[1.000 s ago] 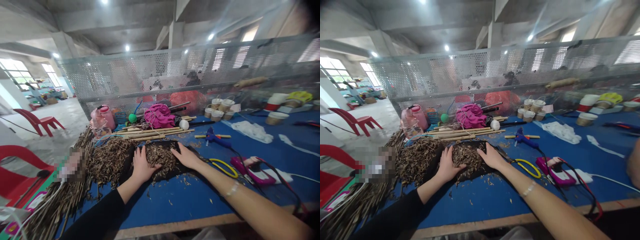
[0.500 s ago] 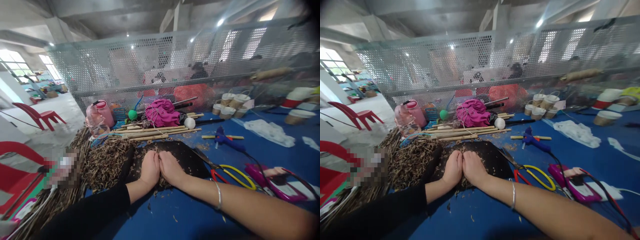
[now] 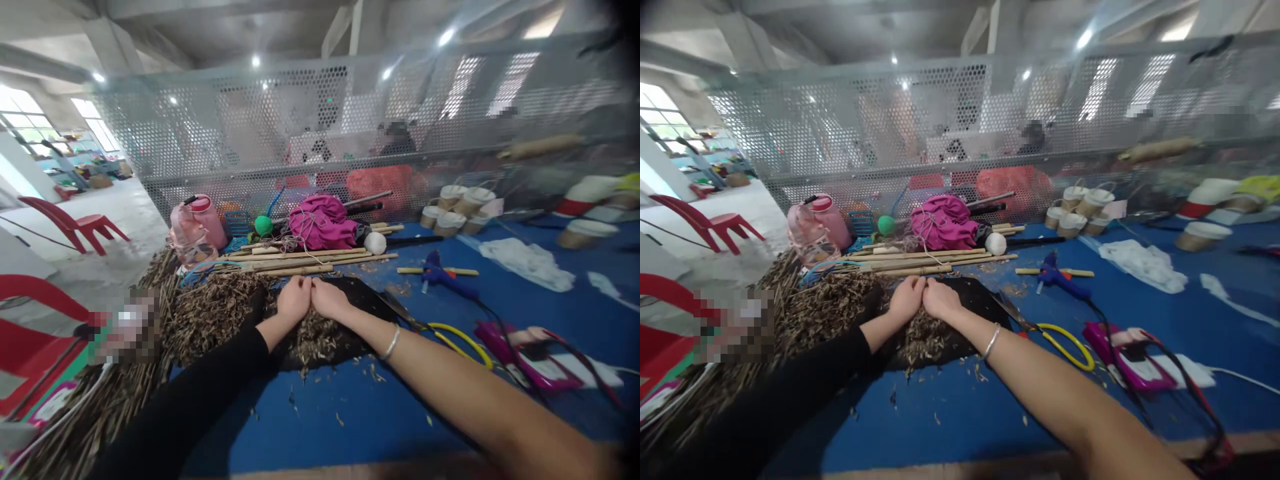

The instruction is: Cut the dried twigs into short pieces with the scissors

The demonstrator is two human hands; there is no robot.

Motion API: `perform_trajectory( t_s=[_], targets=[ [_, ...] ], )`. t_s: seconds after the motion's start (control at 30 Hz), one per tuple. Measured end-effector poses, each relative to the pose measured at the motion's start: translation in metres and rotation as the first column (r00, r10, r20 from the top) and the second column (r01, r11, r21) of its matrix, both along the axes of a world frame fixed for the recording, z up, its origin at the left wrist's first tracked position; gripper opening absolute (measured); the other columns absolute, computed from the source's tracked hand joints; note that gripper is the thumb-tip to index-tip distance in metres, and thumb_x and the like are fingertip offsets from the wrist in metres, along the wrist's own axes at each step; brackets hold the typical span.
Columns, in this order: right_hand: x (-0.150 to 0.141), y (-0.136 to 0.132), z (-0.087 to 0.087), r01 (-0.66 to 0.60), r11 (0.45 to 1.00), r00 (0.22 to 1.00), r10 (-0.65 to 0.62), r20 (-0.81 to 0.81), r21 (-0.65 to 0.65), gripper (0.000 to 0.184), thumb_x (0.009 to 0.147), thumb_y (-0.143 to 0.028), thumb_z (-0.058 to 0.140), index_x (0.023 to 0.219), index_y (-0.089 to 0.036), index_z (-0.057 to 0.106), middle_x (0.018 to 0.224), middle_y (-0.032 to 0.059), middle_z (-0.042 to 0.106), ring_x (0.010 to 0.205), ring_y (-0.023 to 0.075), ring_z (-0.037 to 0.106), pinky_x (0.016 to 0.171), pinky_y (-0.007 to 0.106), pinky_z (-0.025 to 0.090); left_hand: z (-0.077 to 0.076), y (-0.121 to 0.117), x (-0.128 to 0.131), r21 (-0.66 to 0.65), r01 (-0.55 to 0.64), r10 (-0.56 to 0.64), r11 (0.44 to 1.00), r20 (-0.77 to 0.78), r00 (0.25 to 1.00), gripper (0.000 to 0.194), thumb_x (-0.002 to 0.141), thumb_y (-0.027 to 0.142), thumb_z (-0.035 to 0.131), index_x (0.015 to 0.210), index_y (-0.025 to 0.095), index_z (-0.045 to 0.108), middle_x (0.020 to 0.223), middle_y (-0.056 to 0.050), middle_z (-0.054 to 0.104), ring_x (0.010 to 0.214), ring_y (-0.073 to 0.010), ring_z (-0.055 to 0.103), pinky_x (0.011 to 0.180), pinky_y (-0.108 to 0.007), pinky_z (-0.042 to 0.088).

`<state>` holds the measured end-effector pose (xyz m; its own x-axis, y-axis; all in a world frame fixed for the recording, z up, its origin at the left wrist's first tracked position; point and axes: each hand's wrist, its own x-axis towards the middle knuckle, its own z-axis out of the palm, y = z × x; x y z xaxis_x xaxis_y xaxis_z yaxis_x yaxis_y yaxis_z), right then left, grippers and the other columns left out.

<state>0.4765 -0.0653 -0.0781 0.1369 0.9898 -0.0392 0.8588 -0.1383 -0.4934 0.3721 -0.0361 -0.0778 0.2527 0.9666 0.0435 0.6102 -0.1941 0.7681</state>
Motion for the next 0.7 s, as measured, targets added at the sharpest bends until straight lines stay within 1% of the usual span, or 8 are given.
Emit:
perform_trajectory(
  t_s=[0.1,0.17,0.27,0.33,0.43,0.5,0.57,0.7],
  targets=[
    [0.01,-0.011,0.006,-0.003,0.997,0.996,0.01,-0.086,0.075,0.042,0.093,-0.037,0.019,0.1,-0.015,0.054,0.098,0.012,0.065,0.091,0.0207,0.061,0.077,0.031,0.044,0.011,-0.01,-0.015,-0.02,0.057,-0.052,0.998,0.203,0.978,0.043,0.086,0.048,0.038,0.101,0.013,0.057,0.101,-0.013,0.065,0.097,-0.0214,0.059,0.087,-0.032,0.041],
    [0.021,-0.028,0.008,0.001,0.991,0.991,0.017,-0.132,0.135,0.049,0.094,-0.04,0.01,0.107,-0.015,0.05,0.1,0.0105,0.064,0.093,0.0181,0.06,0.081,0.03,0.043,0.012,-0.023,-0.034,0.084,0.139,-0.155,0.987,0.233,0.96,0.05,0.085,0.05,0.039,0.117,0.012,0.05,0.116,-0.014,0.059,0.108,-0.0212,0.054,0.095,-0.033,0.037],
    [0.039,-0.063,0.004,-0.043,0.981,0.981,0.078,-0.177,0.19,0.054,0.09,-0.052,0.02,0.125,-0.015,0.038,0.117,0.0128,0.056,0.106,0.0197,0.054,0.09,0.034,0.04,0.002,-0.045,-0.069,0.231,0.348,-0.357,0.909,-0.001,0.934,0.085,0.07,0.056,0.058,0.137,0.013,0.028,0.143,-0.017,0.031,0.132,-0.0279,0.028,0.107,-0.042,0.022],
    [0.047,-0.082,-0.002,-0.206,0.96,0.962,0.235,-0.142,0.19,0.084,0.073,-0.061,0.052,0.137,-0.014,0.024,0.139,0.0176,0.035,0.126,0.0261,0.037,0.1,0.04,0.032,-0.007,-0.053,-0.084,0.215,0.492,-0.458,0.844,-0.189,0.869,0.114,0.051,0.061,0.07,0.142,0.015,0.017,0.149,-0.018,0.012,0.136,-0.0351,0.009,0.108,-0.052,0.012],
    [0.049,-0.091,-0.008,-0.41,0.895,0.905,0.423,-0.044,0.176,0.121,0.049,-0.054,0.075,0.143,-0.011,0.012,0.149,0.0207,0.007,0.136,0.0312,0.009,0.109,0.044,0.017,-0.014,-0.051,-0.087,0.201,0.548,-0.482,0.812,-0.298,0.824,0.125,0.046,0.06,0.073,0.143,0.012,0.01,0.149,-0.02,0.002,0.136,-0.0364,0.0,0.108,-0.055,0.011],
    [0.044,-0.082,-0.008,-0.476,0.855,0.872,0.489,-0.015,0.207,0.112,0.056,-0.047,0.074,0.143,-0.011,0.014,0.149,0.0195,0.009,0.137,0.0286,0.01,0.109,0.043,0.017,-0.014,-0.042,-0.079,0.221,0.582,-0.517,0.783,-0.289,0.805,0.118,0.051,0.054,0.074,0.142,0.01,0.013,0.149,-0.02,0.007,0.137,-0.0324,0.007,0.11,-0.049,0.015],
    [0.038,-0.068,-0.006,-0.519,0.82,0.843,0.538,-0.014,0.24,0.09,0.066,-0.038,0.069,0.141,-0.014,0.025,0.145,0.017,0.026,0.133,0.0257,0.025,0.108,0.041,0.023,-0.011,-0.031,-0.07,0.237,0.604,-0.552,0.761,-0.254,0.794,0.1,0.059,0.042,0.072,0.14,0.012,0.021,0.146,-0.017,0.022,0.135,-0.027,0.022,0.11,-0.042,0.022],
    [0.034,-0.045,0.002,-0.474,0.847,0.85,0.512,-0.127,0.242,0.053,0.077,-0.029,0.057,0.127,-0.017,0.047,0.123,0.0111,0.055,0.113,0.0224,0.051,0.099,0.038,0.036,-0.002,-0.014,-0.064,0.206,0.509,-0.488,0.835,-0.147,0.86,0.067,0.067,0.03,0.066,0.129,0.017,0.044,0.124,-0.011,0.055,0.114,-0.0241,0.052,0.101,-0.037,0.037]
  ],
)
